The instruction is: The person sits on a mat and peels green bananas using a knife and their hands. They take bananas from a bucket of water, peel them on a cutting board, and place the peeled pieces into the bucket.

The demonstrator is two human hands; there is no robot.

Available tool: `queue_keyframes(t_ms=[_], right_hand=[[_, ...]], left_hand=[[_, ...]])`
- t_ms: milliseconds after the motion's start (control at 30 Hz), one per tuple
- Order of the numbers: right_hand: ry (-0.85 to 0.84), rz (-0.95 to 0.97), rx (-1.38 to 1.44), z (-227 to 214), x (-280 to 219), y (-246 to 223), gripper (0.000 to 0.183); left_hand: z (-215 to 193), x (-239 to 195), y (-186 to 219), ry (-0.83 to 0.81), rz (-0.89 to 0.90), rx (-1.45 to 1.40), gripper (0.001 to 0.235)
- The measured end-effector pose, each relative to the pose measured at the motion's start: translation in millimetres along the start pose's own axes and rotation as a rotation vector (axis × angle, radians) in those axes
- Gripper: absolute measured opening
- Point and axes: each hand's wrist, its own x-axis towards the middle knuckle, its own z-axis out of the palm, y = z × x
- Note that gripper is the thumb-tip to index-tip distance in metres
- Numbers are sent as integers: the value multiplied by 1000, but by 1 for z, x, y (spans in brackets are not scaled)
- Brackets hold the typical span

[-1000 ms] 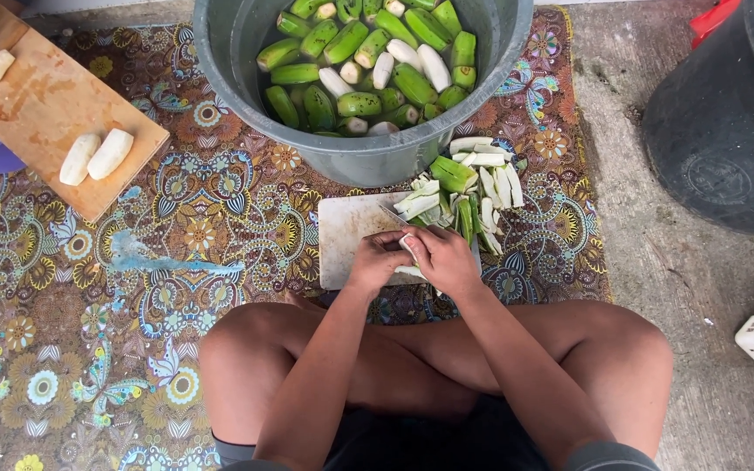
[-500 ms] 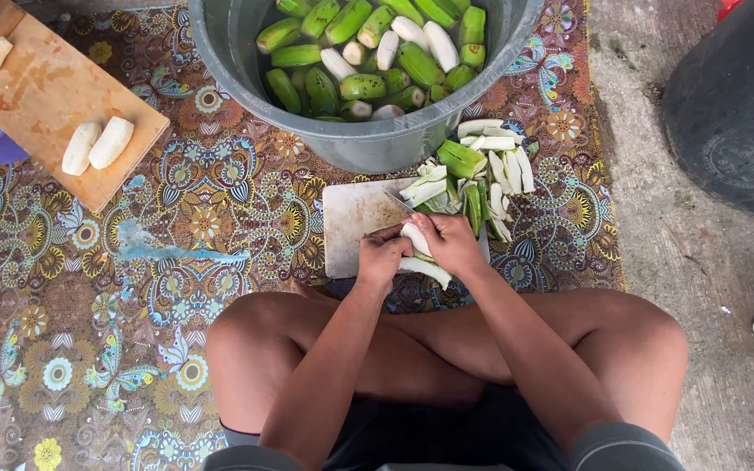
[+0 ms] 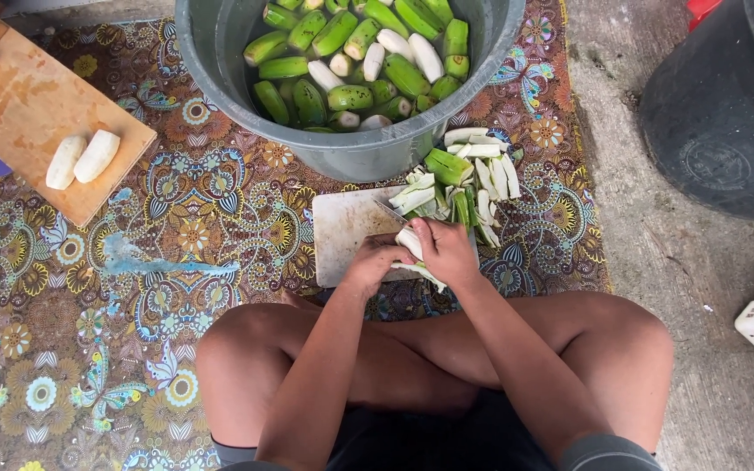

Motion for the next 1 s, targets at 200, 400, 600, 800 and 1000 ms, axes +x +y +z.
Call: queue_keyframes(t_ms=[200, 400, 600, 800, 1000], right_hand=[[46, 19, -9, 2, 1, -6, 44], [88, 495, 64, 0, 3, -27, 56], [265, 743, 500, -6, 12, -33, 64], [266, 626, 420, 0, 6, -47, 46], [246, 414, 419, 26, -6, -27, 41]], left_hand=[[4, 1, -4, 120, 72, 30, 35], [30, -44, 69, 38, 113, 61, 53], [43, -60, 57, 283, 75, 252, 80], [61, -46, 25, 292, 343, 208, 46], [49, -34, 5, 573, 605, 207, 36]])
